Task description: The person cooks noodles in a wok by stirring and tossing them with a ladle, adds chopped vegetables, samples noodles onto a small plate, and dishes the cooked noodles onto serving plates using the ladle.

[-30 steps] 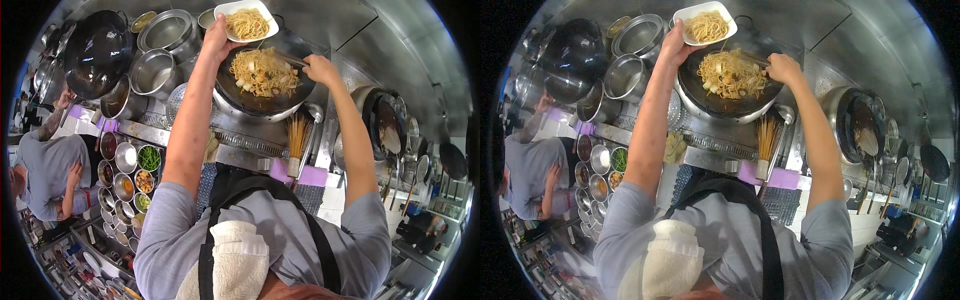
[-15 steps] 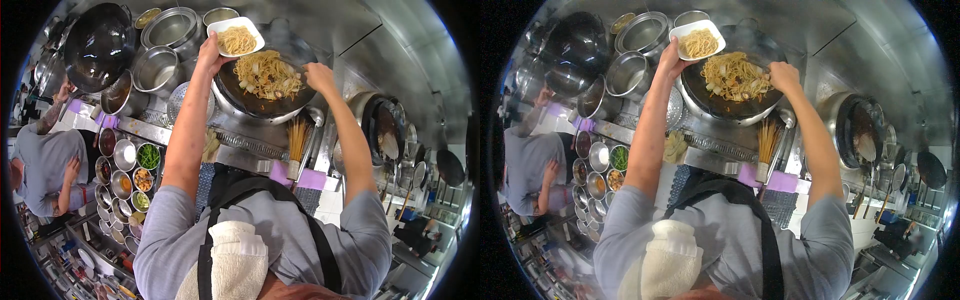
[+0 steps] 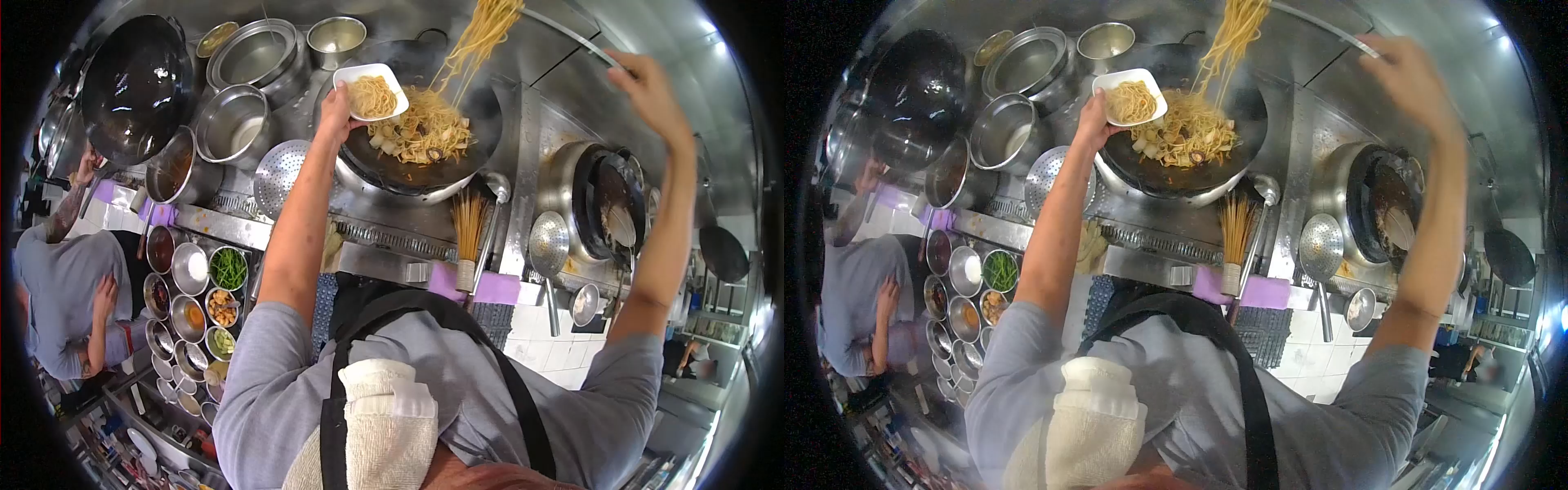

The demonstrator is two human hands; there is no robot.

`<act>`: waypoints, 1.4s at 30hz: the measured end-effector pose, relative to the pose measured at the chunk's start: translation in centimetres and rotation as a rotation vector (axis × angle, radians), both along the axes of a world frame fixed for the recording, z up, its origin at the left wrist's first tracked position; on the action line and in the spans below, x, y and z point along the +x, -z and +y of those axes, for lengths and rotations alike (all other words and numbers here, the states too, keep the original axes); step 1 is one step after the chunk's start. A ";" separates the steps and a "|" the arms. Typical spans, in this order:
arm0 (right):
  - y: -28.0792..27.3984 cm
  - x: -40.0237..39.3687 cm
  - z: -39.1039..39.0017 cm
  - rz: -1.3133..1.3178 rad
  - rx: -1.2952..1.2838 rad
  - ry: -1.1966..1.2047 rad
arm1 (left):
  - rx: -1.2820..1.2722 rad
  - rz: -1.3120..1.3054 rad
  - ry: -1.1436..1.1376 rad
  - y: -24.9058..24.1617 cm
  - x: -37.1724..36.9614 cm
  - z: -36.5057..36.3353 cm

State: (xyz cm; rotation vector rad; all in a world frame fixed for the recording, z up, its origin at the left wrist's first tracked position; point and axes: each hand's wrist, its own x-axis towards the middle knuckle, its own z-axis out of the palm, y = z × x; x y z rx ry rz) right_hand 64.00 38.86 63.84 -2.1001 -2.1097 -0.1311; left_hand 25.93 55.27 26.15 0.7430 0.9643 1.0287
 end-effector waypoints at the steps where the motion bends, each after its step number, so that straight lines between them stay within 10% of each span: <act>1: -1.6 1.3 0.1 0.028 -0.001 0.030 | -0.005 0.013 0.005 0.1 0.4 0.0; 11: -15.4 -6.5 -4.1 0.128 0.046 -0.236 | -0.013 -0.082 0.049 1.1 4.5 -0.1; 29: 5.6 -8.8 4.1 -0.142 -0.269 -0.356 | -0.029 -0.225 0.204 -4.6 5.9 -3.0; 42: 1.2 -11.2 -0.2 -0.385 -0.106 -0.216 | 0.024 -0.141 0.228 -4.8 3.1 -0.9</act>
